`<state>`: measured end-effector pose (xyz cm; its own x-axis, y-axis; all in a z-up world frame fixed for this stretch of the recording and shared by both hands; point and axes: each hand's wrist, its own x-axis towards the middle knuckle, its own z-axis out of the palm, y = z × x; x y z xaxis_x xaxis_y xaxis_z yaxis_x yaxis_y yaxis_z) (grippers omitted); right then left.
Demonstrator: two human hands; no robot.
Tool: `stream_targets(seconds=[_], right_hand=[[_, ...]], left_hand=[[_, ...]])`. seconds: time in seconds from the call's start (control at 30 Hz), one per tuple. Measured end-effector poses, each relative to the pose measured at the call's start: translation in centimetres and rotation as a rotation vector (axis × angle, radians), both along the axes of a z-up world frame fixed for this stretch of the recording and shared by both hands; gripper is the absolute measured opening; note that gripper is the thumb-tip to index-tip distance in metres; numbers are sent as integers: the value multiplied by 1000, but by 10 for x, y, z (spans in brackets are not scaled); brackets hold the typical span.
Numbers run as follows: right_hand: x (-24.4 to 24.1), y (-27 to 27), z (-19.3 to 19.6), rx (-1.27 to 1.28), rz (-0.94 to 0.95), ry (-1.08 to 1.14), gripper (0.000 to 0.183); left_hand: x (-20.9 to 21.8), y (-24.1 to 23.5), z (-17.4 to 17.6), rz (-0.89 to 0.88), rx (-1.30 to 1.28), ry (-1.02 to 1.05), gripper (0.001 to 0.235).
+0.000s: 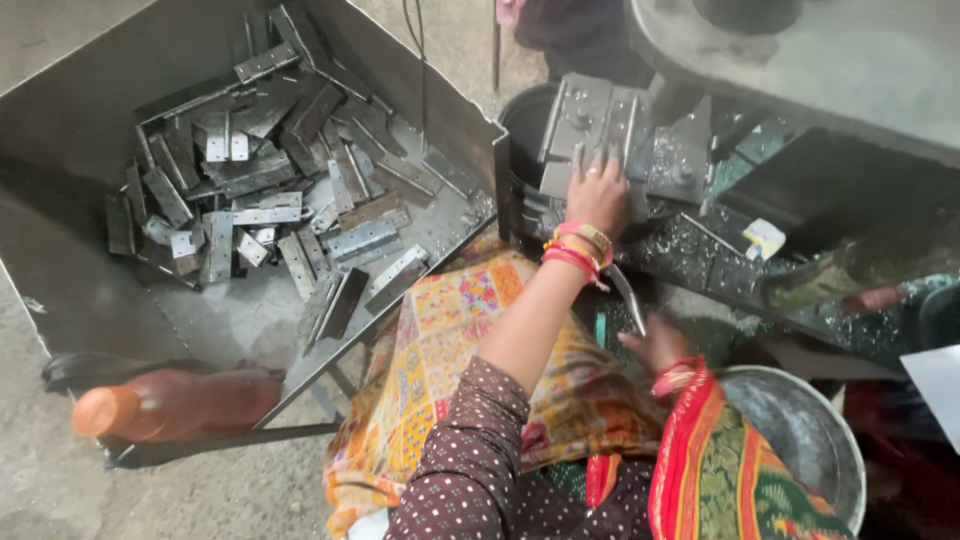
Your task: The person takes metal plates from a large bin and places them one at a time into a punching machine. The person pulls a hand lever on the machine to process each plate and then places the finished plate into a bucket.
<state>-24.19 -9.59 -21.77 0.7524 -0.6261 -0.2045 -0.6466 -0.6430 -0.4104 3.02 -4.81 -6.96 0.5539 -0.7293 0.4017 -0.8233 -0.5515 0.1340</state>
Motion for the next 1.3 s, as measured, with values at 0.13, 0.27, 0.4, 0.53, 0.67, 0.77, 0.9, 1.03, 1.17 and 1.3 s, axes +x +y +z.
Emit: stream_targets(seconds=[0.13,0.27,0.4,0.53,0.67,0.77,0.9,1.03,1.17,1.3], right_hand=[[42,-41,52,-46,102,266,69],[36,-30,40,-59,50,172,65],[-3,3,-10,-42,-81,102,55],[-7,-7,-19,-68,14,-37,55],[14,-20,57,-305,65,308,71],[13,-17,119,101,-94,-99,58],[18,-25,127,-86,117,-288,46],[15,-21,125,-35,73,-297,46],[20,-13,135,145,-54,-291,46],[20,-15,129,137,-38,-328,45]], left_hand=[[14,-7,6,28,64,16,34],[34,-28,3,47,61,87,32],[46,-48,-30,14,68,95,25],[48,-43,-35,-46,207,242,21],[32,55,-17,-6,-337,-55,30],[48,164,-36,206,-320,24,48],[75,306,-88,632,-59,23,53],[68,405,-144,949,-31,-77,42],[76,458,-185,828,-106,53,46],[113,483,-195,741,-302,343,37]])
